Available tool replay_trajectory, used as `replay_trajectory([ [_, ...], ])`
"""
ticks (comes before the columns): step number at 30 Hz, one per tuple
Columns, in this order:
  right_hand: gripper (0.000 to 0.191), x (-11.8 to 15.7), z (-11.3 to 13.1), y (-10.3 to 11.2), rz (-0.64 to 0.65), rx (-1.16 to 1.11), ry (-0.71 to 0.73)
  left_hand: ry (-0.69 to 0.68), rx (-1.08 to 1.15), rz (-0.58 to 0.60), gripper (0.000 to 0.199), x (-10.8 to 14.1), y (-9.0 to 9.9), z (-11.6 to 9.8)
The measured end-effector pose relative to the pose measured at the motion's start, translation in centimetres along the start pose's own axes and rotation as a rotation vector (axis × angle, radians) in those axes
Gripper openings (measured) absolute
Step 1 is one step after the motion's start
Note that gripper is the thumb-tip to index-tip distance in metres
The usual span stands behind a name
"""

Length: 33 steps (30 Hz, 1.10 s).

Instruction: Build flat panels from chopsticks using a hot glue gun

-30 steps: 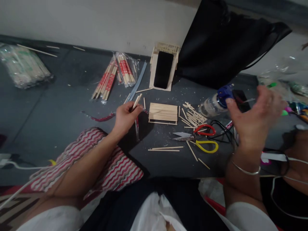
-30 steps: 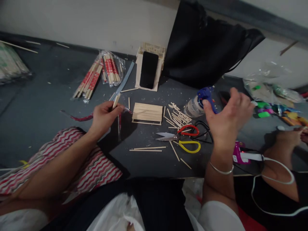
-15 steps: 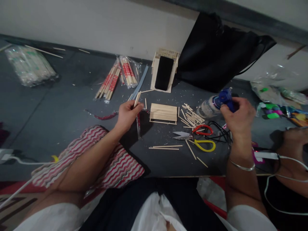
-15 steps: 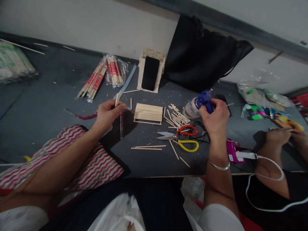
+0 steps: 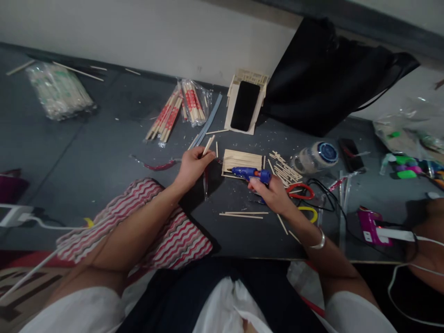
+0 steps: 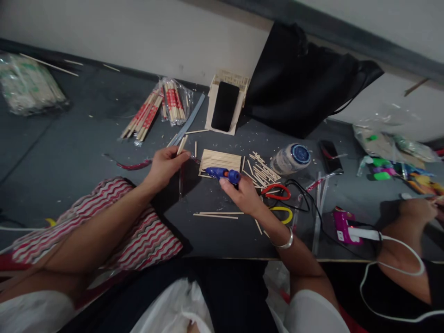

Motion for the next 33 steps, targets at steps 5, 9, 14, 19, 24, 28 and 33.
replay_trajectory([
  [5,0.036,-0.6,-0.2,-1.1,0.04,0.107,0.058,0.015,0.01,0.018,0.023,0.0,-0.2,0.4],
  [9,0.034,-0.6,-0.9,-1.7,0.065,0.103,0.061,0.01,0.017,0.026,0.024,0.0,-0.2,0.5],
  [14,0.034,-0.6,-1.3,-2.0,0.074,0.11,0.078,0.037,0.022,0.02,0.023,0.0,-0.3,0.7],
  [19,0.033,-0.7,-1.6,-2.2,0.06,0.15,0.088,0.049,0.014,0.021,0.023,0.0,-0.2,0.8],
  [24,0.033,-0.6,-1.9,-2.3,0.046,0.182,0.094,0.04,0.006,0.034,0.024,0.1,-0.3,0.8],
  [28,0.034,-0.6,-1.9,-2.3,0.074,0.21,0.098,0.027,-0.002,0.035,0.025,0.0,-0.3,0.8],
  [33,0.035,-0.6,-1.8,-2.3,0.083,0.206,0.103,0.018,-0.004,0.044,0.025,0.1,-0.3,0.7],
])
Point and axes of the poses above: each hand's wrist, its own x-axis away from the middle knuckle, its own y-axis out of the back of the hand, z = x × y, the point moved 4 cm from there along -x, towards the middle knuckle, and after that the axes turned 5 degrees about -z, right-handed, at the moved point
